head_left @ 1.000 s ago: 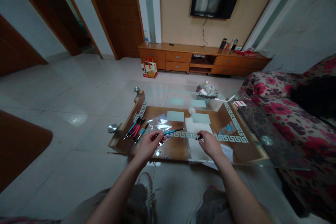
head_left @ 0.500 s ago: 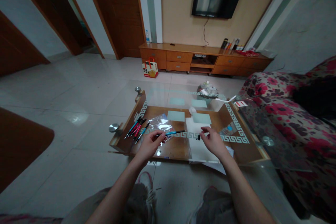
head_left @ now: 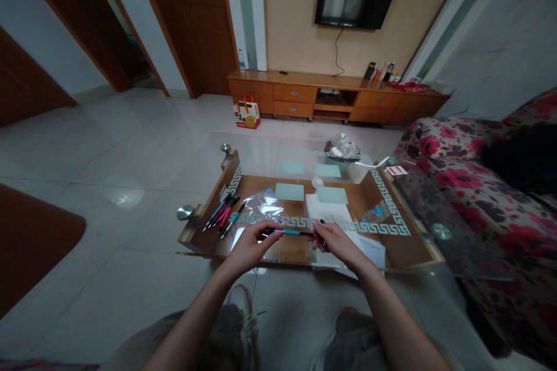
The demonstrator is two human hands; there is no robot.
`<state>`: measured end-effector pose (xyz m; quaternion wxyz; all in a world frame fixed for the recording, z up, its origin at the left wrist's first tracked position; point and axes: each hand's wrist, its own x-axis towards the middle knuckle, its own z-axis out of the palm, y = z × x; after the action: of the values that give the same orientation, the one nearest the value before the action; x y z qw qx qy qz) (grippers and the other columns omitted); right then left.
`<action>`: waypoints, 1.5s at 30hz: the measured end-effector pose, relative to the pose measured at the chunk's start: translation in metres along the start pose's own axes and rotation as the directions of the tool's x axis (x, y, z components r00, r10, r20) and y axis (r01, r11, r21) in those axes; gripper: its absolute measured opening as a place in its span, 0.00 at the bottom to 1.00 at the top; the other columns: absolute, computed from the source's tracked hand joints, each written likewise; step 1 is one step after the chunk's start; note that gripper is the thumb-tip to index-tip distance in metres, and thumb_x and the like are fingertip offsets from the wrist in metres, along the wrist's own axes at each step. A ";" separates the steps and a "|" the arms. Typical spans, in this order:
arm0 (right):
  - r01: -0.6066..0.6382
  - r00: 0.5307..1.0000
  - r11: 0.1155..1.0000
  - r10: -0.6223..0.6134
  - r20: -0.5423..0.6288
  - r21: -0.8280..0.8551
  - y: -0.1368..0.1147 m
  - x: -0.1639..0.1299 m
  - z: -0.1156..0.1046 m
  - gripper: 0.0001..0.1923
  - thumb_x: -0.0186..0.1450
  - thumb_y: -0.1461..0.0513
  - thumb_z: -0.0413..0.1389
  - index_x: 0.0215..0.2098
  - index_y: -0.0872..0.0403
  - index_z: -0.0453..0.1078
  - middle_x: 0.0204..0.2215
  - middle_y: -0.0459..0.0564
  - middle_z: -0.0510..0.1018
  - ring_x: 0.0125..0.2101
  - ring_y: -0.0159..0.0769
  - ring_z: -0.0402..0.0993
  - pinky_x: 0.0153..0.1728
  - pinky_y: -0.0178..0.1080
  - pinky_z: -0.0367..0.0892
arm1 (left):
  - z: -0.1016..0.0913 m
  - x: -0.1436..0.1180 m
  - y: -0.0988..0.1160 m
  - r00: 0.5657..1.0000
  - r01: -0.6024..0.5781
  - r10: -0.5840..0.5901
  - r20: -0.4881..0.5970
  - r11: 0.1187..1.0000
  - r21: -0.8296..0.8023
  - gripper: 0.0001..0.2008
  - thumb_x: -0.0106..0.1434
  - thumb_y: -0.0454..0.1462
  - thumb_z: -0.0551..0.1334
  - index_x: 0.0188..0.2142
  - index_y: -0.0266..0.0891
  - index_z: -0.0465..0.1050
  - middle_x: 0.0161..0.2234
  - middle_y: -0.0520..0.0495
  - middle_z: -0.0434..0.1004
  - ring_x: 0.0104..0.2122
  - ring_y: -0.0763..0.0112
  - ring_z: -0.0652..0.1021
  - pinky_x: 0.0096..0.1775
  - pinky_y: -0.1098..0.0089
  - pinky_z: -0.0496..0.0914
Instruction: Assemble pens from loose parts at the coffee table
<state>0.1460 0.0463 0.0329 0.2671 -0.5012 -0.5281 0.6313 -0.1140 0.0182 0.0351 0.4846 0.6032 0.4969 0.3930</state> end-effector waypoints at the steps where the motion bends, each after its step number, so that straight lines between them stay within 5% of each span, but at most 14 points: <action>1: -0.023 1.000 1.000 0.024 0.011 -0.019 0.000 0.000 0.001 0.33 0.62 0.36 0.51 0.29 0.57 0.73 0.20 0.48 0.75 0.18 0.28 0.63 0.21 0.33 0.55 | 0.000 0.000 0.000 1.000 -0.005 0.005 0.001 1.000 0.012 0.17 0.63 0.47 0.64 0.44 0.38 0.79 0.40 0.42 0.81 0.38 0.63 0.79 0.38 0.68 0.72; 12: -0.083 0.985 0.996 0.087 0.152 -0.032 0.000 -0.006 0.006 0.32 0.63 0.38 0.53 0.26 0.58 0.74 0.19 0.49 0.76 0.18 0.27 0.63 0.22 0.32 0.54 | -0.002 0.000 0.000 1.000 -0.018 0.018 0.003 0.999 0.046 0.15 0.63 0.46 0.64 0.44 0.40 0.80 0.40 0.44 0.82 0.38 0.63 0.79 0.40 0.68 0.71; 18: -0.021 0.996 1.000 0.020 0.081 0.014 -0.004 -0.009 0.004 0.27 0.63 0.42 0.55 0.31 0.59 0.77 0.23 0.50 0.78 0.21 0.28 0.62 0.24 0.33 0.55 | -0.003 -0.002 0.002 0.998 0.005 -0.011 0.058 0.996 0.093 0.15 0.64 0.48 0.62 0.38 0.39 0.81 0.37 0.45 0.83 0.38 0.63 0.79 0.39 0.69 0.70; 23: 0.093 0.995 0.992 -0.090 0.032 -0.083 -0.004 -0.008 0.004 0.20 0.59 0.49 0.63 0.39 0.56 0.79 0.30 0.50 0.81 0.30 0.34 0.72 0.33 0.36 0.62 | -0.002 -0.001 0.000 0.994 0.055 -0.061 0.088 0.996 0.075 0.20 0.67 0.50 0.57 0.36 0.37 0.78 0.25 0.48 0.79 0.28 0.68 0.76 0.34 0.72 0.67; 28: 0.071 0.998 0.997 -0.070 0.003 -0.044 -0.002 -0.005 0.004 0.19 0.58 0.52 0.64 0.41 0.57 0.78 0.30 0.51 0.81 0.31 0.35 0.74 0.35 0.37 0.65 | -0.003 -0.001 0.001 0.992 0.038 -0.052 0.112 0.992 0.123 0.20 0.66 0.50 0.58 0.33 0.36 0.78 0.30 0.46 0.80 0.32 0.67 0.77 0.36 0.72 0.67; 34: 0.077 0.997 0.997 -0.076 0.027 -0.027 -0.001 -0.005 0.005 0.16 0.55 0.55 0.66 0.38 0.55 0.77 0.31 0.49 0.82 0.33 0.36 0.76 0.36 0.37 0.67 | 0.000 -0.007 -0.002 0.945 0.084 -0.112 0.306 0.991 0.103 0.18 0.65 0.47 0.60 0.46 0.36 0.76 0.33 0.46 0.80 0.32 0.68 0.77 0.33 0.73 0.67; 38: 0.019 0.992 0.996 -0.007 0.128 -0.088 0.000 -0.009 0.007 0.14 0.59 0.53 0.63 0.33 0.55 0.76 0.23 0.47 0.79 0.24 0.31 0.71 0.26 0.33 0.61 | 0.002 -0.011 -0.004 0.889 0.054 -0.117 0.443 0.987 0.153 0.19 0.65 0.48 0.60 0.46 0.36 0.76 0.28 0.50 0.76 0.27 0.73 0.72 0.29 0.75 0.63; 42: -0.020 0.955 0.981 0.076 0.288 -0.193 0.004 -0.012 0.014 0.22 0.64 0.46 0.57 0.28 0.56 0.75 0.17 0.46 0.76 0.17 0.28 0.61 0.21 0.32 0.53 | 0.005 -0.015 -0.005 0.819 0.047 -0.139 0.557 0.983 0.176 0.20 0.65 0.48 0.61 0.48 0.37 0.75 0.31 0.49 0.77 0.26 0.74 0.72 0.28 0.75 0.64; 45: -0.037 0.939 0.977 0.106 0.329 -0.209 0.009 -0.011 0.024 0.31 0.67 0.41 0.49 0.26 0.57 0.75 0.15 0.47 0.75 0.16 0.28 0.60 0.22 0.32 0.54 | 0.007 -0.015 -0.005 0.826 -0.011 -0.111 0.553 0.977 0.212 0.17 0.67 0.46 0.59 0.49 0.39 0.75 0.34 0.49 0.78 0.27 0.73 0.73 0.30 0.74 0.66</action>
<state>0.1299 0.0252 0.0273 0.0978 -0.4287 -0.6083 0.6608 -0.1118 0.0021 0.0293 0.5544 0.7255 0.3860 0.1318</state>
